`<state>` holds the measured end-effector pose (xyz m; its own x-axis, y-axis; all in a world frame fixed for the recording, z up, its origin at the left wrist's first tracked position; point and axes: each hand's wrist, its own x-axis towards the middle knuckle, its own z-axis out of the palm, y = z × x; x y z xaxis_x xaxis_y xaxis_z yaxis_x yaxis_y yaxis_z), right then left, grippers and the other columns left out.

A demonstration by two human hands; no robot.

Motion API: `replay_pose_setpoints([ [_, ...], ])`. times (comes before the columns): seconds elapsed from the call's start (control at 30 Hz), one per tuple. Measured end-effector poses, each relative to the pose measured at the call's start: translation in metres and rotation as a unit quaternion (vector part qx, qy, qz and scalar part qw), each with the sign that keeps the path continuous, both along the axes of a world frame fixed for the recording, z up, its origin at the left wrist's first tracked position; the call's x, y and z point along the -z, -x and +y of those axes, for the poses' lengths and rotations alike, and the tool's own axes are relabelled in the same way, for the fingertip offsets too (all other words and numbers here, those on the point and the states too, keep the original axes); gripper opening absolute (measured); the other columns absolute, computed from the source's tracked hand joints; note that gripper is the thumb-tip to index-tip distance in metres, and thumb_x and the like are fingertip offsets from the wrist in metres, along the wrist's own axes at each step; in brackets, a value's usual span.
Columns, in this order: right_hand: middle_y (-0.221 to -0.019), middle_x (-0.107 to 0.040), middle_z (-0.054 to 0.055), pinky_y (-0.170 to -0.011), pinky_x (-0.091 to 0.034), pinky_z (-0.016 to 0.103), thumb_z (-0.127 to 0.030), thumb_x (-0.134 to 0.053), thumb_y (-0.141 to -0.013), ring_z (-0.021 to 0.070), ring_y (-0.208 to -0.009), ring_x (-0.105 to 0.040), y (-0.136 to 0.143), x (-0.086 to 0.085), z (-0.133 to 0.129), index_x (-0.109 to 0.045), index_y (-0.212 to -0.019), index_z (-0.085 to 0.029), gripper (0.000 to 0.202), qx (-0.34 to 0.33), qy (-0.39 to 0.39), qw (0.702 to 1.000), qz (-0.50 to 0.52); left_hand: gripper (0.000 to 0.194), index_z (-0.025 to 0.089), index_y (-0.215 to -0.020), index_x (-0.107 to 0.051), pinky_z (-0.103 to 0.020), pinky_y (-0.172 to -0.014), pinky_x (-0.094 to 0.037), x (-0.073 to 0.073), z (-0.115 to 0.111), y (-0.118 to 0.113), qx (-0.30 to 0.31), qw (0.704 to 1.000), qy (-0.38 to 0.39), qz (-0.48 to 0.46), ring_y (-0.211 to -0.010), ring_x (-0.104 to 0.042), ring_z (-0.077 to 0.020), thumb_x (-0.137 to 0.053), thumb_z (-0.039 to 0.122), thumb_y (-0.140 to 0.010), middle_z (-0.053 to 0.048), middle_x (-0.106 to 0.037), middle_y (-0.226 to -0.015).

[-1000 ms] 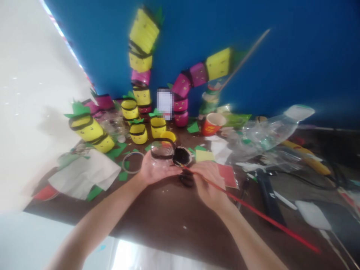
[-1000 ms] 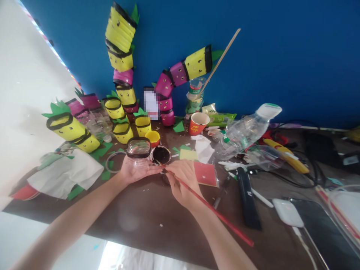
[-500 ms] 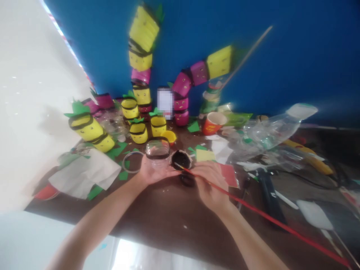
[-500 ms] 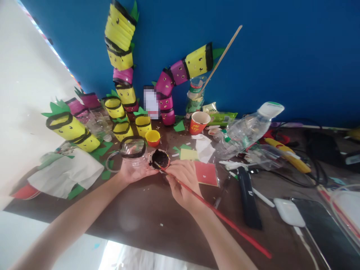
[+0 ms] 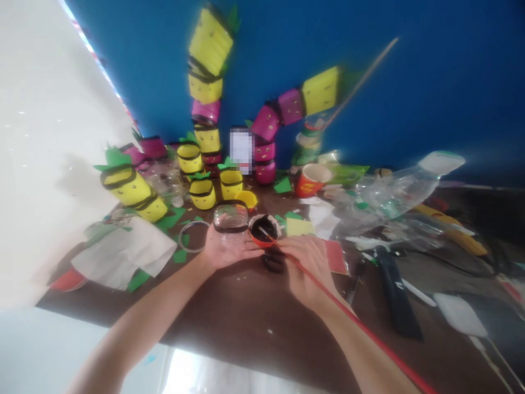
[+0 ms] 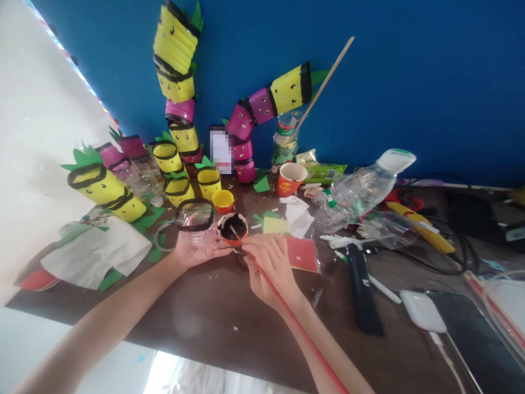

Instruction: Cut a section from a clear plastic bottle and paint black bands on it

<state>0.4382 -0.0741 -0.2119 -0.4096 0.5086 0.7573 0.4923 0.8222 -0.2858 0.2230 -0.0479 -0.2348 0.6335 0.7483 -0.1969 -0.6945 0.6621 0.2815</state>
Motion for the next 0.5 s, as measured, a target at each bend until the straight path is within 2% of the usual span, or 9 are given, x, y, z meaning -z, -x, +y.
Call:
replay_pose_setpoints([
  [0.27, -0.096, -0.069, 0.009, -0.083, -0.043, 0.041, -0.005, -0.051, -0.082, 0.0211, -0.091, -0.061, 0.0014, -0.0001, 0.0007, -0.052, -0.103, -0.019, 0.026, 0.011, -0.039, 0.999, -0.03, 0.064, 0.004, -0.121, -0.054, -0.056, -0.102, -0.032, 0.0, -0.0003, -0.0014, -0.02, 1.0, 0.006, -0.023, -0.114, -0.057, -0.0405, -0.048, 0.052, -0.078, -0.024, -0.063, -0.117],
  [0.5, -0.09, -0.069, 0.006, -0.083, -0.041, 0.041, -0.009, -0.05, -0.085, 0.0192, -0.086, -0.062, 0.001, 0.0016, 0.0008, -0.053, -0.098, -0.02, 0.018, 0.011, -0.006, 1.0, -0.007, 0.069, 0.005, -0.127, -0.05, -0.054, -0.103, -0.034, 0.0007, 0.0001, -0.0038, -0.059, 0.998, 0.014, -0.021, -0.123, -0.049, -0.0407, -0.05, 0.053, -0.077, -0.024, -0.056, -0.128],
])
